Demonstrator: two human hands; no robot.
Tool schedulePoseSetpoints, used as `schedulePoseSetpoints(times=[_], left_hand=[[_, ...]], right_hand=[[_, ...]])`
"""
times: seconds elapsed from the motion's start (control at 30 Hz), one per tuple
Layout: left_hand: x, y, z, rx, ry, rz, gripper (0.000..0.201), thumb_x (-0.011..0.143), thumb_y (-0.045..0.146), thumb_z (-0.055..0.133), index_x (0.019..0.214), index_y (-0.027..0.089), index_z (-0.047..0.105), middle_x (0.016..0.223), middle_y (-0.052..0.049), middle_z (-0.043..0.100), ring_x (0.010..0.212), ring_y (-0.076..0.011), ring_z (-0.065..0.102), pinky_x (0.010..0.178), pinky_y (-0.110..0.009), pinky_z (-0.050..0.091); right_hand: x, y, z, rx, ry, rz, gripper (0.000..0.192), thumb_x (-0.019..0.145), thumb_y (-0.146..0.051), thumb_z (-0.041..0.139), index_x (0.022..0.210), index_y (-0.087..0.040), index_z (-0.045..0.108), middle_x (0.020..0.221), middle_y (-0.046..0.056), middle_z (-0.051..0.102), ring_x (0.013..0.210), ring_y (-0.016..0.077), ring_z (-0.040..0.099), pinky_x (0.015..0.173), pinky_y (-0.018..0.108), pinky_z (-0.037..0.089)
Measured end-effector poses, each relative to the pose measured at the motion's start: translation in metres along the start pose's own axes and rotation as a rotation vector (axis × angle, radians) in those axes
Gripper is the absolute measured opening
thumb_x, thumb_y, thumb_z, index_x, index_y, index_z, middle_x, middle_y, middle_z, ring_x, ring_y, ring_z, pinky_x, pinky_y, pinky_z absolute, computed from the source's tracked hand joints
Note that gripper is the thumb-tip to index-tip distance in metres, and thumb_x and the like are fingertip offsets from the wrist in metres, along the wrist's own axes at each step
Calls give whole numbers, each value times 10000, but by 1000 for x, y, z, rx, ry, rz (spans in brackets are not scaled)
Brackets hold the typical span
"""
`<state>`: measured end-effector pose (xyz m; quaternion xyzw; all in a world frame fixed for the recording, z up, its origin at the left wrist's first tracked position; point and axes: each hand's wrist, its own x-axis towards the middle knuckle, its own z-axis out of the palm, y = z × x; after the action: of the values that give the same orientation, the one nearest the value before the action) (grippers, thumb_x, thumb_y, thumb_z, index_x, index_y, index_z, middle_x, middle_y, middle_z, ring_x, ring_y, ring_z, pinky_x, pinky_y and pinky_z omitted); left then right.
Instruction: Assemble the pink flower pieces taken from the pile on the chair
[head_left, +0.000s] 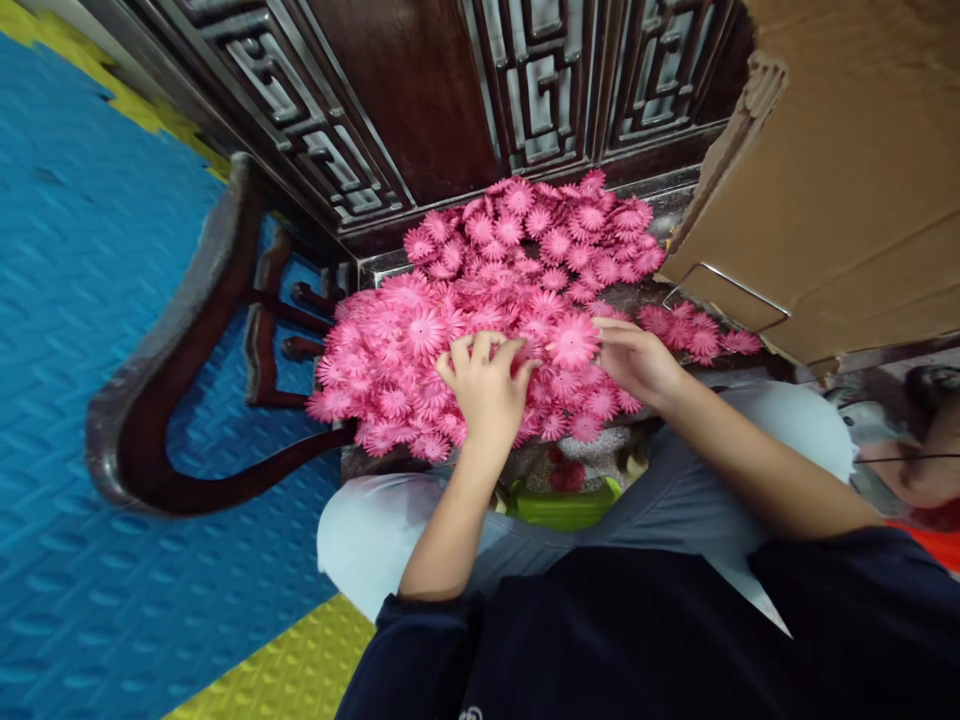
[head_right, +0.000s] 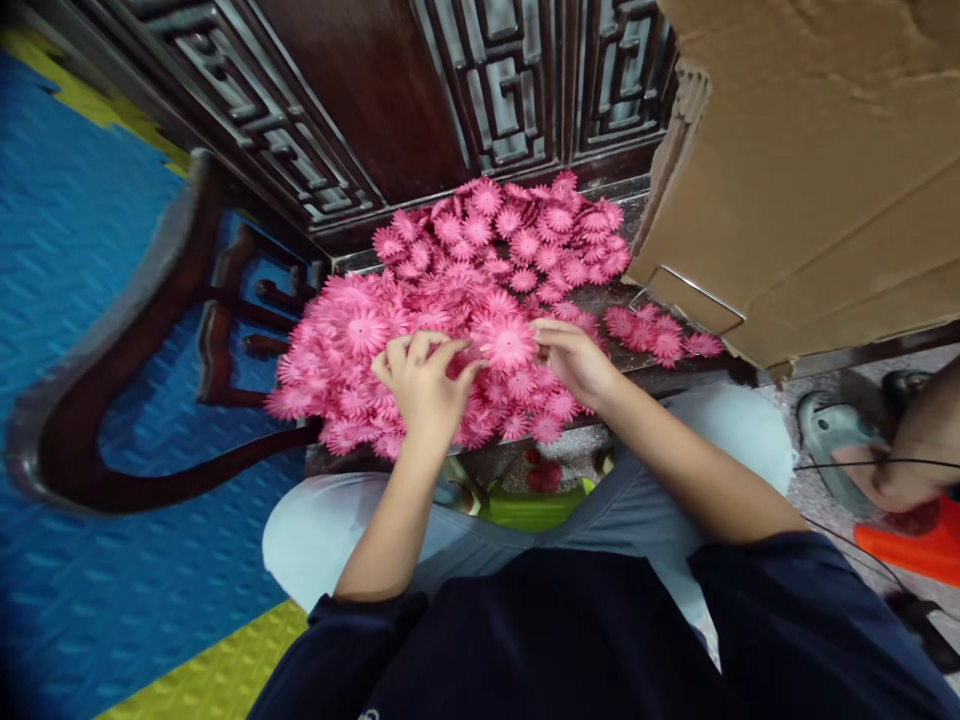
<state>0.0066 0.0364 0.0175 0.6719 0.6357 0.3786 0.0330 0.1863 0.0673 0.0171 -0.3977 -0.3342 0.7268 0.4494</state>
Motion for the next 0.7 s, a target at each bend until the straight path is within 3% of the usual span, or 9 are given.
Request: schedulePoseSetpoints(times=[0.27,0.43,0.6,0.7], left_hand=[[-4,3,-1,-22,31,36,115,646,331,759,712,291,675,845,-24,641,933,-259,451,856,-425,250],[-10,21,-12,-48,120,137,88,739,367,679,748,279,683,743,-7,626,817,-197,493,795,-362,291],[-15,30,-14,-77,55,151,138,747,382,672,834,276,690,769,-6,637,800,-183,506,768,-344,306],[-16,27,-9,-69,44,130,146,722,399,693,789,269,699,761,-8,634,798,-184,508,752,-339,310]], right_hand=[[4,2,-4,-46,-12,-30,83,636,-260,613,620,-206,551,616,-8,512,625,143,470,670,303,370],[3,4,-2,-89,-27,-55,115,642,-290,659,654,-191,601,619,-23,519,602,115,448,649,276,358],[-3,3,5,-151,-110,-69,163,631,-315,722,685,-188,634,653,-30,565,624,94,482,651,258,380],[-6,4,7,-180,-159,-47,171,632,-319,743,690,-189,649,646,-36,581,608,82,495,626,244,392]])
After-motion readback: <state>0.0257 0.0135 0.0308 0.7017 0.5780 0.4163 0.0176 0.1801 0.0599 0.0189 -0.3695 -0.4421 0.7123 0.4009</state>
